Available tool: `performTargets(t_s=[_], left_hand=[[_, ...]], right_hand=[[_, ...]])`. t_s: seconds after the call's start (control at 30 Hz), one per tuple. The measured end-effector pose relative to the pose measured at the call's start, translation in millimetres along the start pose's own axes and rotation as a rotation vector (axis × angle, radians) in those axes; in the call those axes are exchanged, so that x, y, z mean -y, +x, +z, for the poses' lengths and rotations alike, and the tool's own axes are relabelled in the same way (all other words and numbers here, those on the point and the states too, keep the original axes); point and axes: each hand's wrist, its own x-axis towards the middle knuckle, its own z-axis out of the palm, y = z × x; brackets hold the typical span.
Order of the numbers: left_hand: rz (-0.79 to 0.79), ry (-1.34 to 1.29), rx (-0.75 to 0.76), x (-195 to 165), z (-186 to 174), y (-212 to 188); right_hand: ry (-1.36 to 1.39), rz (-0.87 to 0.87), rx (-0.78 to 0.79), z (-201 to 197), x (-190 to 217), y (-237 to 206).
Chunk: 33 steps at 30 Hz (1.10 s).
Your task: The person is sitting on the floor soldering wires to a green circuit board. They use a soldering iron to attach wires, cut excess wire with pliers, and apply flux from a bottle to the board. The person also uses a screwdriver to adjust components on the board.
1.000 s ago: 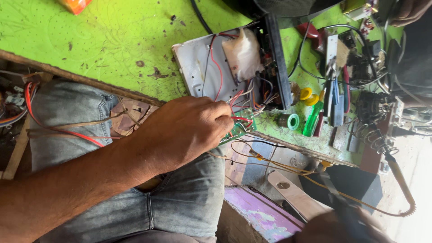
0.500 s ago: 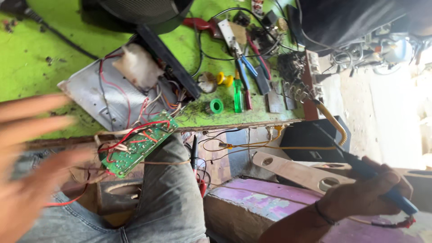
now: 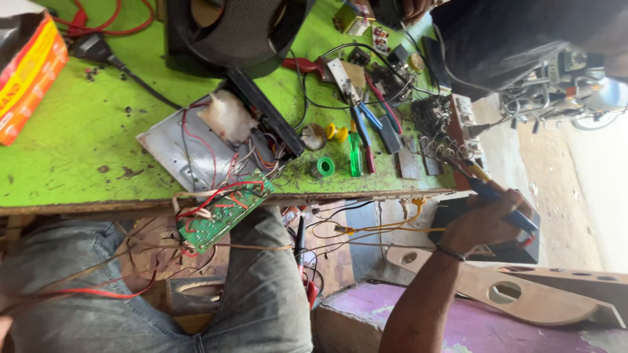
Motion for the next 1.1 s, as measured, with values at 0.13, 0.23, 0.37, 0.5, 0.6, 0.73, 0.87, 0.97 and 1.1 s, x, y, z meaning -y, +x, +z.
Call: performTargets(t_s=[0.13, 0.23, 0.37, 0.5, 0.6, 0.73, 0.87, 0.97, 1.1], left_hand=[[-0.040, -0.014, 0.030, -1, -6, -17], [-0.034, 0.028, 0.101, -36, -15, -13], [0.008, 0.220, 0.262, -90, -10, 16], [0.181, 0.085, 0.362, -107, 37, 50], [0.294, 0.084, 0.366, -105, 71, 60], [0.357, 0.146, 0.378, -105, 94, 59], [0.425, 0.198, 0.357, -98, 105, 63], [0.437, 0.242, 0.350, -92, 106, 61], [0.427, 0.310, 0.327, -90, 112, 56]], right_hand=[[-0.044, 0.321, 0.252, -11, 24, -13], [-0.078, 0.714, 0.608, -14, 47, -27], [-0.424, 0.289, 0.968, 28, 68, -46], [-0.564, -0.106, 1.040, 129, 35, -47], [-0.574, -0.269, 1.182, 167, -2, -46], [-0.658, -0.196, 1.179, 171, -13, -47], [-0.766, -0.408, 1.143, 161, 58, -37], [-0.607, -0.271, 1.106, 148, 137, -35], [-0.668, -0.829, 1.308, 134, 216, -61]])
